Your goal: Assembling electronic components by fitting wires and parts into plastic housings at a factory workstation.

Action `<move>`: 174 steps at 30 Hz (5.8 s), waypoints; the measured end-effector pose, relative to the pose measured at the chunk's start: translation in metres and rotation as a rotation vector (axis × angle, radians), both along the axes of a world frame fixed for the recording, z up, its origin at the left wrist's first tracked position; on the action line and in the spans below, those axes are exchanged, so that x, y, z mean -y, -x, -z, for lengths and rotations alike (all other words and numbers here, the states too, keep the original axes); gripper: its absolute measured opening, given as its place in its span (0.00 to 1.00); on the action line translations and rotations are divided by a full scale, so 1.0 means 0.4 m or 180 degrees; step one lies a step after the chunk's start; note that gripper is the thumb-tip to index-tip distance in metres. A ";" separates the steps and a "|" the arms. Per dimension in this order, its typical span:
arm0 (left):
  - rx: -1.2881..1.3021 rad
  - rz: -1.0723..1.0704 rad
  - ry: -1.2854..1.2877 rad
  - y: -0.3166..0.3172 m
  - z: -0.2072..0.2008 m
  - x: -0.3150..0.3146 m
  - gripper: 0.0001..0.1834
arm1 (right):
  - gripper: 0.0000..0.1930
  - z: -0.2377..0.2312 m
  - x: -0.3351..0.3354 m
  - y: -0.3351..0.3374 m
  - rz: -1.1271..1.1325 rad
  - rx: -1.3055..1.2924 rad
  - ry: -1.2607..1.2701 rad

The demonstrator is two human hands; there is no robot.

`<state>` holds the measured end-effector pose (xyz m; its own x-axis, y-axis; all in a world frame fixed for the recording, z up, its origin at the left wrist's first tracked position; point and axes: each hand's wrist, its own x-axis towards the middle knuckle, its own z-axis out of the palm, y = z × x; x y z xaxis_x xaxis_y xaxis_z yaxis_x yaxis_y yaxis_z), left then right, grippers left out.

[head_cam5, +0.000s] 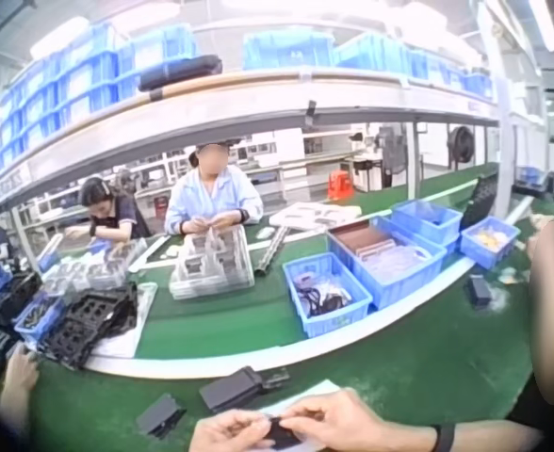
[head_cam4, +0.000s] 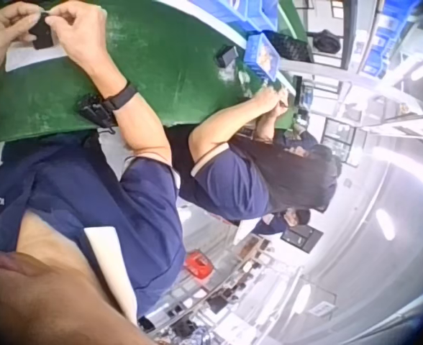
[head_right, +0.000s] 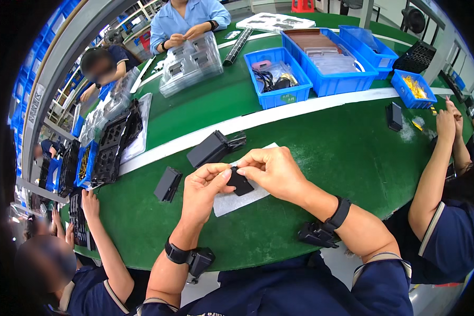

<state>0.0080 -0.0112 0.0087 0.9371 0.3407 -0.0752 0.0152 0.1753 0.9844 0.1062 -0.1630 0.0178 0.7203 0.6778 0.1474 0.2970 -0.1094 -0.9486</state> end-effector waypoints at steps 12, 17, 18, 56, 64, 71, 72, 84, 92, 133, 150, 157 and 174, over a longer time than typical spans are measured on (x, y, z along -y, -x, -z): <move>-0.0059 -0.0102 -0.0070 0.003 -0.007 -0.001 0.05 | 0.08 0.016 -0.013 0.023 0.0130 0.2341 -0.0090; -0.0054 -0.0097 -0.0158 -0.001 -0.010 0.005 0.05 | 0.12 0.027 -0.009 0.012 -0.0022 0.2414 -0.0109; -0.0047 -0.0098 -0.0155 -0.001 -0.008 0.004 0.05 | 0.12 0.029 -0.010 0.010 -0.0091 0.2379 -0.0212; 0.0186 -0.0106 0.0117 0.005 -0.010 0.011 0.14 | 0.05 0.013 -0.014 0.022 -0.0183 0.0004 -0.0329; 0.0310 -0.1064 -0.1178 0.018 -0.045 -0.109 0.20 | 0.10 0.024 -0.020 0.028 -0.0550 -0.0643 -0.0633; -0.1039 -0.1555 -0.3275 0.066 -0.061 -0.240 0.16 | 0.12 0.034 -0.019 0.018 -0.0537 -0.0532 -0.0400; -0.1333 -0.1463 -0.3385 0.067 -0.061 -0.239 0.16 | 0.12 0.033 -0.017 0.018 -0.0539 -0.0533 -0.0403; 0.0322 -0.1201 -0.3966 0.007 -0.029 -0.122 0.24 | 0.10 0.055 -0.024 0.012 -0.0414 -0.0190 -0.0394; 0.0743 -0.1368 -0.3602 -0.009 -0.030 -0.086 0.23 | 0.13 0.046 -0.019 0.009 -0.0449 -0.1186 -0.0311; -0.0019 0.0004 -0.0195 0.007 -0.011 0.001 0.11 | 0.05 -0.033 0.017 -0.024 -0.0228 0.0917 0.0042; -0.0203 0.0370 0.0036 -0.001 0.001 -0.004 0.11 | 0.04 -0.012 0.002 -0.009 -0.0199 0.2360 -0.0060; -0.0064 0.0175 0.0089 0.000 0.010 -0.008 0.10 | 0.08 0.013 0.000 -0.013 -0.0312 -0.0590 -0.0515; -0.0048 -0.0073 -0.0082 0.001 -0.006 0.003 0.04 | 0.08 0.025 -0.011 0.017 -0.0134 0.2198 -0.0300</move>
